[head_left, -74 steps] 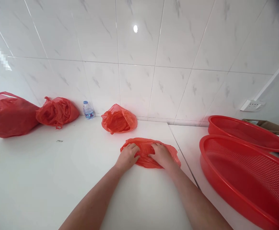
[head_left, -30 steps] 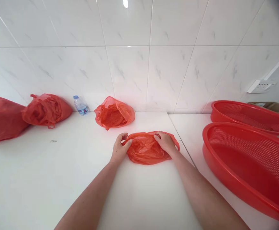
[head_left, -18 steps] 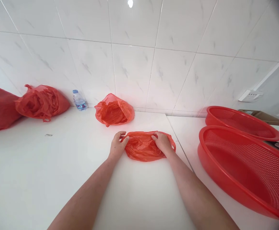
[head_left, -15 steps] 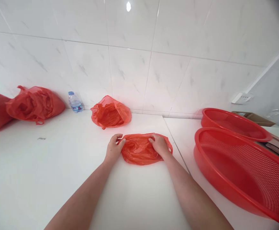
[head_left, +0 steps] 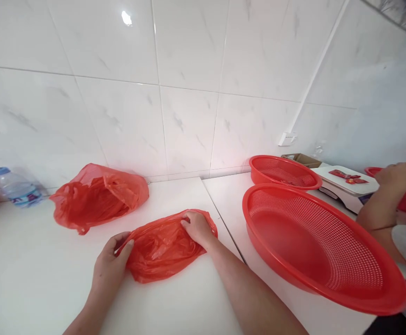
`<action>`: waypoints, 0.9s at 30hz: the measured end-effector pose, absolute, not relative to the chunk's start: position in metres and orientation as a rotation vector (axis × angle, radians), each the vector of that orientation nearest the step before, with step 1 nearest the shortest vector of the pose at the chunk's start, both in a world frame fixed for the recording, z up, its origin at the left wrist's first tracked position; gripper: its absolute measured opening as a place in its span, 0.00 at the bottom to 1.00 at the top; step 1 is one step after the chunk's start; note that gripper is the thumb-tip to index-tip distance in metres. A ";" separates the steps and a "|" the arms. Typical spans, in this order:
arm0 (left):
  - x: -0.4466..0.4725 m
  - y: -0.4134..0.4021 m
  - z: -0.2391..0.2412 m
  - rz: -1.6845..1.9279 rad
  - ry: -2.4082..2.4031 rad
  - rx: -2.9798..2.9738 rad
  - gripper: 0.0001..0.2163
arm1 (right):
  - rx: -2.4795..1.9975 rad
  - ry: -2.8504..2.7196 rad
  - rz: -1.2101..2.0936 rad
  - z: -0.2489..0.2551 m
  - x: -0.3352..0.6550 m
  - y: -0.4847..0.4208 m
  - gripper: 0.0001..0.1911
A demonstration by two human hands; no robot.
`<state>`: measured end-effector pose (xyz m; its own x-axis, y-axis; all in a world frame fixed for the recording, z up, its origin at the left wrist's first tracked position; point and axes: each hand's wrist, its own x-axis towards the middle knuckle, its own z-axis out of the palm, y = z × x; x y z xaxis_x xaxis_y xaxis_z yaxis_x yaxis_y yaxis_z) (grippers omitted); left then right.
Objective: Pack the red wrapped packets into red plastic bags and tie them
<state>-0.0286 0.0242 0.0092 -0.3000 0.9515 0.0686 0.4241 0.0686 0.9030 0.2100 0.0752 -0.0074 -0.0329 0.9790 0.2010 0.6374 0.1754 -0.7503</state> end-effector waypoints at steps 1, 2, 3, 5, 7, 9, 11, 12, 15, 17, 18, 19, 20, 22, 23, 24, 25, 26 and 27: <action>-0.029 0.025 0.009 1.179 1.804 1.367 0.18 | -1.531 -1.739 0.620 -0.008 0.210 0.077 0.07; -0.030 0.025 0.008 1.166 1.819 1.366 0.18 | -1.522 -1.731 0.624 -0.008 0.210 0.078 0.07; -0.031 0.027 0.007 1.156 1.826 1.366 0.18 | -1.513 -1.725 0.627 -0.009 0.210 0.079 0.07; -0.032 0.029 0.004 1.152 1.820 1.369 0.18 | -1.493 -1.717 0.634 -0.010 0.211 0.079 0.07; -0.032 0.031 0.002 1.151 1.803 1.365 0.18 | -1.479 -1.711 0.639 -0.010 0.211 0.079 0.07; -0.032 0.031 0.002 1.158 1.779 1.353 0.18 | -1.465 -1.705 0.645 -0.008 0.210 0.078 0.07; -0.032 0.030 0.002 1.168 1.763 1.340 0.18 | -1.453 -1.692 0.643 -0.004 0.209 0.074 0.08; -0.033 0.029 0.002 1.174 1.756 1.337 0.17 | -1.450 -1.685 0.634 0.000 0.209 0.071 0.08; -0.037 0.028 0.001 1.205 1.738 1.320 0.16 | -1.406 -1.624 0.557 0.015 0.208 0.060 0.08; -0.039 0.028 -0.001 1.248 1.715 1.289 0.16 | -1.343 -1.523 0.542 0.031 0.209 0.051 0.08; -0.039 0.028 -0.002 1.273 1.706 1.267 0.16 | -1.300 -1.458 0.578 0.041 0.209 0.047 0.09; -0.040 0.028 -0.002 1.302 1.705 1.242 0.17 | -1.253 -1.396 0.643 0.052 0.209 0.043 0.09; -0.040 0.027 -0.002 1.332 1.706 1.215 0.18 | -1.203 -1.348 0.728 0.064 0.209 0.040 0.09; -0.040 0.026 -0.001 1.380 1.704 1.169 0.19 | -1.099 -1.304 0.909 0.091 0.209 0.034 0.12; -0.040 0.026 0.001 1.399 1.707 1.144 0.19 | -1.061 -1.301 0.986 0.105 0.209 0.032 0.14; -0.040 0.025 0.002 1.413 1.712 1.118 0.18 | -1.035 -1.302 1.056 0.120 0.209 0.030 0.16; -0.040 0.024 0.003 1.423 1.722 1.089 0.17 | -1.025 -1.294 1.110 0.133 0.210 0.028 0.18; -0.041 0.023 0.004 1.430 1.745 1.058 0.17 | -1.031 -1.287 1.141 0.145 0.212 0.027 0.19; -0.042 0.023 0.005 1.436 1.776 1.028 0.17 | -1.054 -1.300 1.142 0.156 0.215 0.026 0.20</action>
<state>-0.0416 0.0226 0.0048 -0.4998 0.8661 0.0030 0.1843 0.1030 0.9775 0.2153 0.0262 0.1562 -0.0503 0.9867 0.1545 -0.0254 0.1534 -0.9878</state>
